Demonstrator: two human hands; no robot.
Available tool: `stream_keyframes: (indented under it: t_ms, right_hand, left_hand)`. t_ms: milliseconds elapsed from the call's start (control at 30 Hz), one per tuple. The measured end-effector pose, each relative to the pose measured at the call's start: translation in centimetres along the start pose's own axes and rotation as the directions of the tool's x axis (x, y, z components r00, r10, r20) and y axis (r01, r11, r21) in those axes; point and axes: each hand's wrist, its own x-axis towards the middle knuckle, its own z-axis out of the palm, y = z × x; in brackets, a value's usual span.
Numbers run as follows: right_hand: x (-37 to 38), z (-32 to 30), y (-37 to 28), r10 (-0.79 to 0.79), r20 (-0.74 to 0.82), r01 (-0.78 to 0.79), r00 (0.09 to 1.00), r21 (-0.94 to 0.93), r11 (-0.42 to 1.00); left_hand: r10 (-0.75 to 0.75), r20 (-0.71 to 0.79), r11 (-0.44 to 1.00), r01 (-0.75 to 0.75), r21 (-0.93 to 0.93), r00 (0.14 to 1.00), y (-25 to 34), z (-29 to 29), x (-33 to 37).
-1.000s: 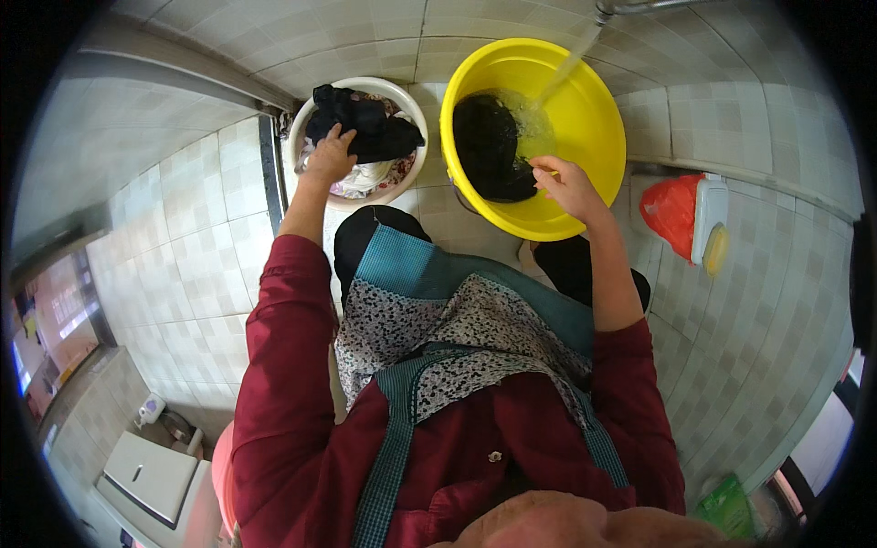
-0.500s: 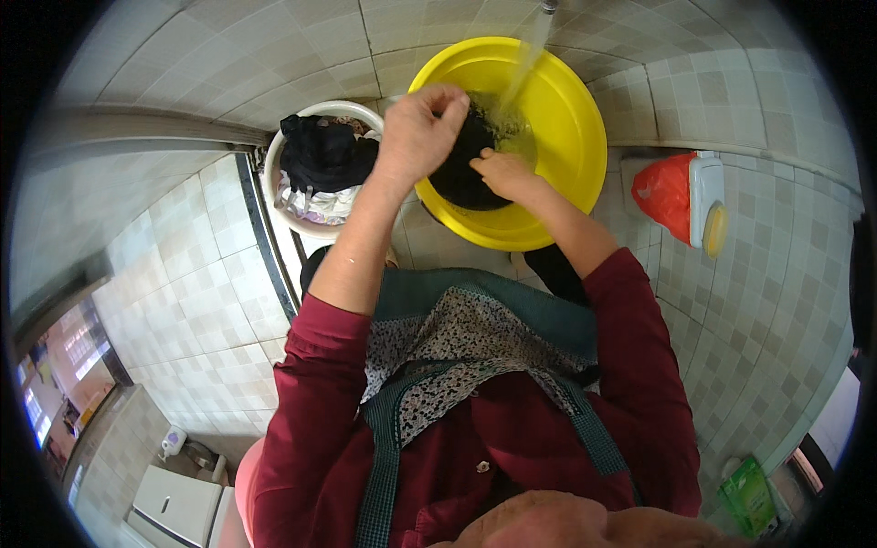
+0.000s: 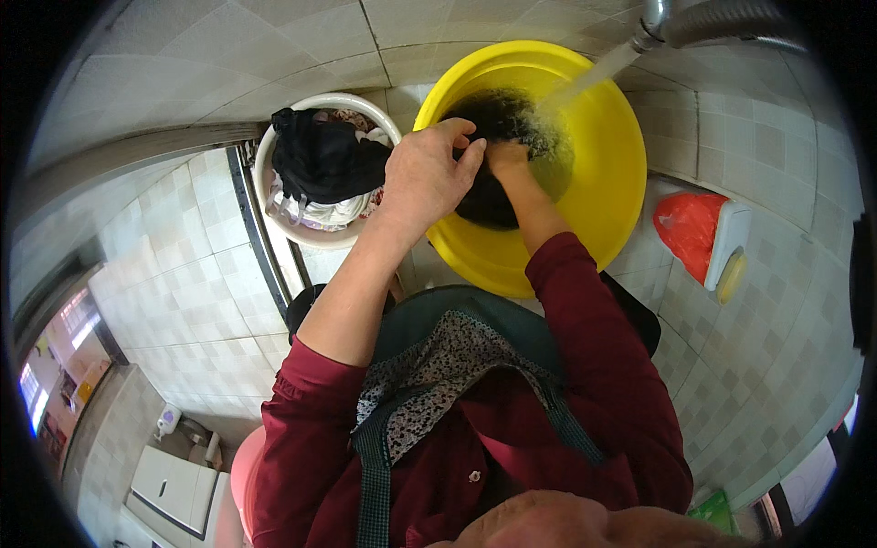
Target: The person washes several pieces of clothing in a yellow bucket under a running faucet, scrubbing and rinsing each item by hand before placing them into a separate white basin.
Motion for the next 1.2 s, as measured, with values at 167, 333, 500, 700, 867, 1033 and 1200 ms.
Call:
stream_keyframes:
  t_ms: [167,333,500,700,867,1033,1200]
  right_hand:
    - [-1.3,-0.7,1.6,0.229,0.121,-0.253,0.966,0.249,0.935]
    - [-4.3,-0.6,3.7,-0.093,0.198,0.036,0.976,0.273,0.961]
    - [-13.5,-5.0,5.0,-0.146,-0.065,0.159,0.987,0.431,0.888]
    - [-24.4,-5.9,9.1,-0.109,-0.528,0.400,0.842,0.476,0.783]
    - [-32.3,-8.6,7.0,0.056,-0.777,0.623,0.627,0.544,0.562]
    - [-36.3,-10.0,8.2,0.222,-0.700,0.519,0.679,0.670,0.531]
    - [-36.2,-8.8,8.5,0.496,-0.512,0.496,0.701,0.850,0.177]
  left_hand:
    - [-0.004,0.029,0.996,0.002,0.094,1.000,-0.3,-0.4,-0.4]
    - [0.083,0.076,0.985,-0.093,0.148,0.994,0.7,0.1,-0.3]
    - [0.085,0.058,0.984,-0.093,0.155,0.995,0.8,0.6,-0.4]
    - [-0.002,0.229,0.961,-0.062,0.271,0.973,1.1,2.0,0.0]
    - [0.098,0.268,0.975,-0.146,0.166,0.958,0.0,5.9,-0.6]
    - [0.200,0.158,0.970,-0.173,-0.168,0.967,1.9,5.3,-0.3]
    - [-0.299,0.085,0.435,0.215,-0.875,0.951,2.2,3.8,0.9]
